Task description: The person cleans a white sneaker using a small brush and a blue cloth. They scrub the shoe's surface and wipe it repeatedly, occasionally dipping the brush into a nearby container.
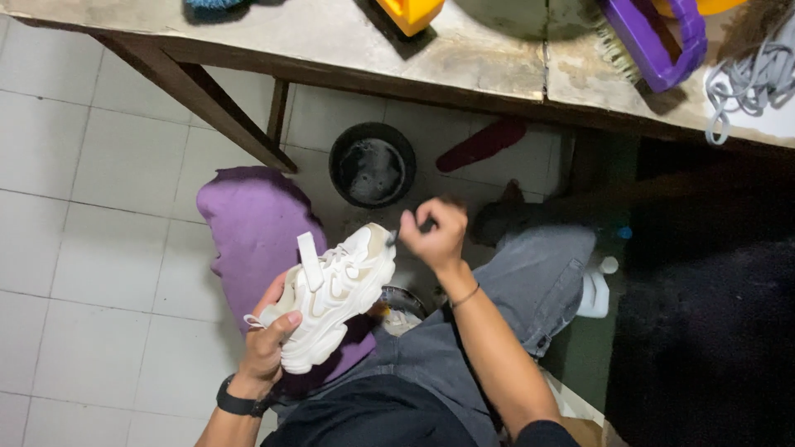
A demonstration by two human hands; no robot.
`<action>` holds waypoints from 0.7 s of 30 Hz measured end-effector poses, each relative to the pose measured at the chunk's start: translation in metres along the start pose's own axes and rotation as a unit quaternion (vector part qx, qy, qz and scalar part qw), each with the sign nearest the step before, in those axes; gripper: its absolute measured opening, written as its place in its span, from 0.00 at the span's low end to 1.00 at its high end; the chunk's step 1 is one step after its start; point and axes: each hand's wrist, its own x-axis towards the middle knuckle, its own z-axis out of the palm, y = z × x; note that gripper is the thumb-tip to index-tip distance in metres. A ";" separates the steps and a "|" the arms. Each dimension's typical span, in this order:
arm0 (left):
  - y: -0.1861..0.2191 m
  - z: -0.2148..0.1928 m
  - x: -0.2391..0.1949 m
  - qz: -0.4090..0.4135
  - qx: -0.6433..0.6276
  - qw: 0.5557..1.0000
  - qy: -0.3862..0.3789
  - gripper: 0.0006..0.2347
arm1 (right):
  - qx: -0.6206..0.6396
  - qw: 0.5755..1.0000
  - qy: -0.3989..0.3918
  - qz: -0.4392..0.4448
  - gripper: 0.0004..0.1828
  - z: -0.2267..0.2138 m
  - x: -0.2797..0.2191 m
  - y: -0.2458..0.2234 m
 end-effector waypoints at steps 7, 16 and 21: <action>0.003 0.001 0.001 0.018 0.003 1.000 -0.017 0.34 | -0.022 0.998 -0.006 0.053 0.13 0.007 -0.002 0.008; -0.002 -0.001 -0.001 0.003 0.021 1.000 -0.004 0.33 | -0.015 0.999 -0.045 -0.016 0.16 0.005 -0.012 0.005; 0.002 0.003 0.001 0.002 0.019 1.000 0.015 0.31 | -0.013 0.997 -0.047 -0.051 0.18 -0.004 -0.001 -0.019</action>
